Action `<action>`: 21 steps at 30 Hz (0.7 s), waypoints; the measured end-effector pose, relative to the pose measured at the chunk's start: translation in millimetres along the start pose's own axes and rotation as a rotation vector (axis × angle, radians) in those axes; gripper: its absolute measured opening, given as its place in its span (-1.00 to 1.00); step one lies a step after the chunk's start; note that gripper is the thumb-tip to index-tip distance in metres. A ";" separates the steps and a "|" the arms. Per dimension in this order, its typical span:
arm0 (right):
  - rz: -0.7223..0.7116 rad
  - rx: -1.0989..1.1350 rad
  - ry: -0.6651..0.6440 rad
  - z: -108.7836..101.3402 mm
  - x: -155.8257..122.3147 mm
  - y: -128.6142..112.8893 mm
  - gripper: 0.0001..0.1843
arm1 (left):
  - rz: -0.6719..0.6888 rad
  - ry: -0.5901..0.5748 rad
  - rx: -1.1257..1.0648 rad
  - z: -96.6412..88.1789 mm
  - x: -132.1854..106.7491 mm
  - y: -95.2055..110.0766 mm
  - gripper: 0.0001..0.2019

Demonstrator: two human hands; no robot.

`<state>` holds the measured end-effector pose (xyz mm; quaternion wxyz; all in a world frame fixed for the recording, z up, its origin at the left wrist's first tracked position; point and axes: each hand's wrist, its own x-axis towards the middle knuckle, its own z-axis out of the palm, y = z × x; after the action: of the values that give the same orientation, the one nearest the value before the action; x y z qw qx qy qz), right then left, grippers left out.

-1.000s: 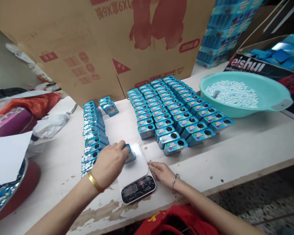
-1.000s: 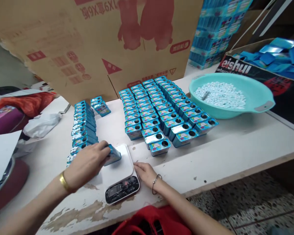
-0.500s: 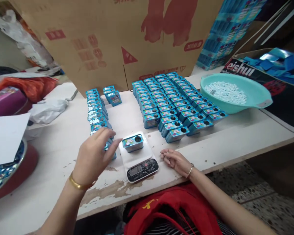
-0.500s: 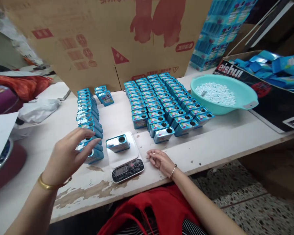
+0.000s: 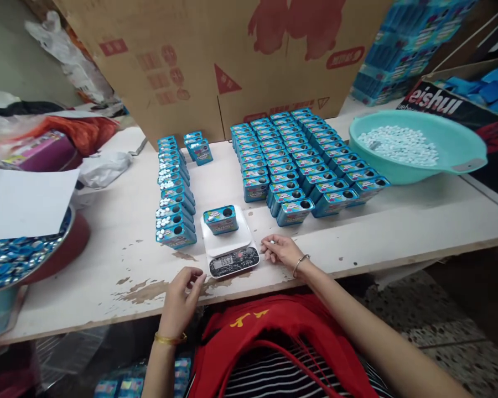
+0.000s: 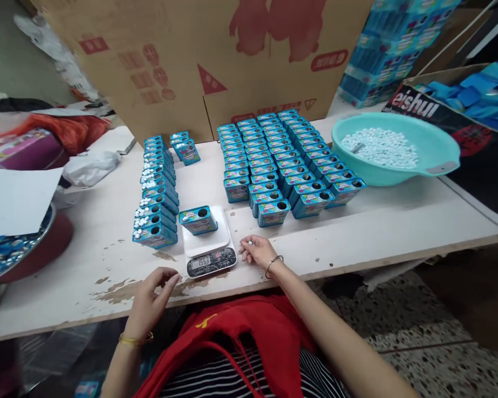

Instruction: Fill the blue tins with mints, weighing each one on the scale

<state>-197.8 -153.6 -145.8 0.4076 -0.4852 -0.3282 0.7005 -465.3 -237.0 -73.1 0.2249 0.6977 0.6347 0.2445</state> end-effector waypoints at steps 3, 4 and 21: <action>-0.026 -0.057 -0.038 3.1 1.3 -18.9 -0.69 | -0.027 0.001 -0.006 3.0 -8.1 9.0 -0.77; -0.039 -0.069 -0.055 5.5 1.4 -28.4 -0.71 | -0.032 0.006 -0.003 2.0 -9.6 10.1 -0.76; -0.046 0.014 -0.094 44.7 3.3 -91.5 -0.56 | 0.402 0.032 0.420 -18.2 124.3 28.8 -0.37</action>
<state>-217.7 -112.2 -54.9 0.4113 -0.4412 -0.3533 0.7151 -445.1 -115.8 -33.9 0.0125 0.8368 0.5241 0.1582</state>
